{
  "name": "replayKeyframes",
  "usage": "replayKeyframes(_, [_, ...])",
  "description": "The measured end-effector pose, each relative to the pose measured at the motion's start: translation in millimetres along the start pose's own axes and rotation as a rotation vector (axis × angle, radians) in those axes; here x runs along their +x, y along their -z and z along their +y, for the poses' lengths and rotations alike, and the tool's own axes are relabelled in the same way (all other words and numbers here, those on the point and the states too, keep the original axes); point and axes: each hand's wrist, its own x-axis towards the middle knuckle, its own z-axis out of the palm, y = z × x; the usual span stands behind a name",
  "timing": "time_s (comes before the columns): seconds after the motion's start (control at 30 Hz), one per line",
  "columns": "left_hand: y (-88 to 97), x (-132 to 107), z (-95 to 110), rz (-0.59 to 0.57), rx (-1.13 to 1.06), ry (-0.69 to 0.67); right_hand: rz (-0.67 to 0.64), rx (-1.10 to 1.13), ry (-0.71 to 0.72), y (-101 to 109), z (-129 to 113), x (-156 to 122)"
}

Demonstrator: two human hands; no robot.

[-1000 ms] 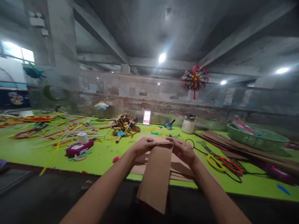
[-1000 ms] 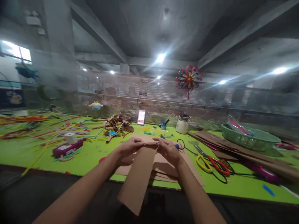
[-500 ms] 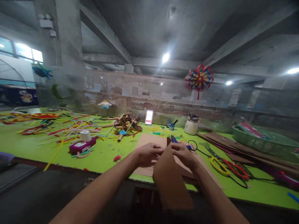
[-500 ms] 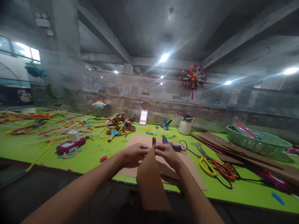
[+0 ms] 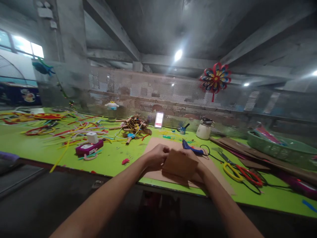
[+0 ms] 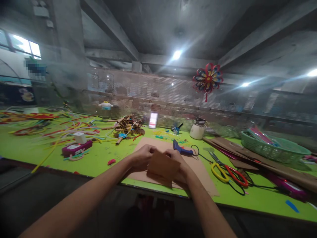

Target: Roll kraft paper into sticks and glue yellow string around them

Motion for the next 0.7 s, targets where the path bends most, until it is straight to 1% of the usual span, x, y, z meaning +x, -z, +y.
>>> replayKeyframes(0.03, [1.9, 2.5, 0.0, 0.012, 0.035, -0.03, 0.015, 0.029, -0.024, 1.3, 4.9, 3.6])
replayKeyframes(0.13, [7.6, 9.5, 0.1, 0.064, 0.087, -0.113, -0.024, 0.201, -0.117, 7.3, 19.4, 8.2])
replayKeyframes(0.2, [10.1, 12.3, -0.1, 0.09, 0.105, -0.138, -0.047, 0.326, -0.168, 10.6, 26.5, 7.6])
replayKeyframes(0.4, [14.4, 12.9, 0.3, 0.069, 0.091, -0.173, -0.1, 0.571, -0.199, 9.1, 40.1, 4.8])
replayKeyframes(0.53, [15.8, 10.6, 2.1, 0.063, 0.076, -0.195, -0.069, 0.647, -0.222, 5.6, 45.6, 4.9])
replayKeyframes(0.7, [16.5, 9.3, 1.3, 0.05, 0.047, -0.193, -0.041, 0.723, -0.27, 4.9, 43.9, 5.5])
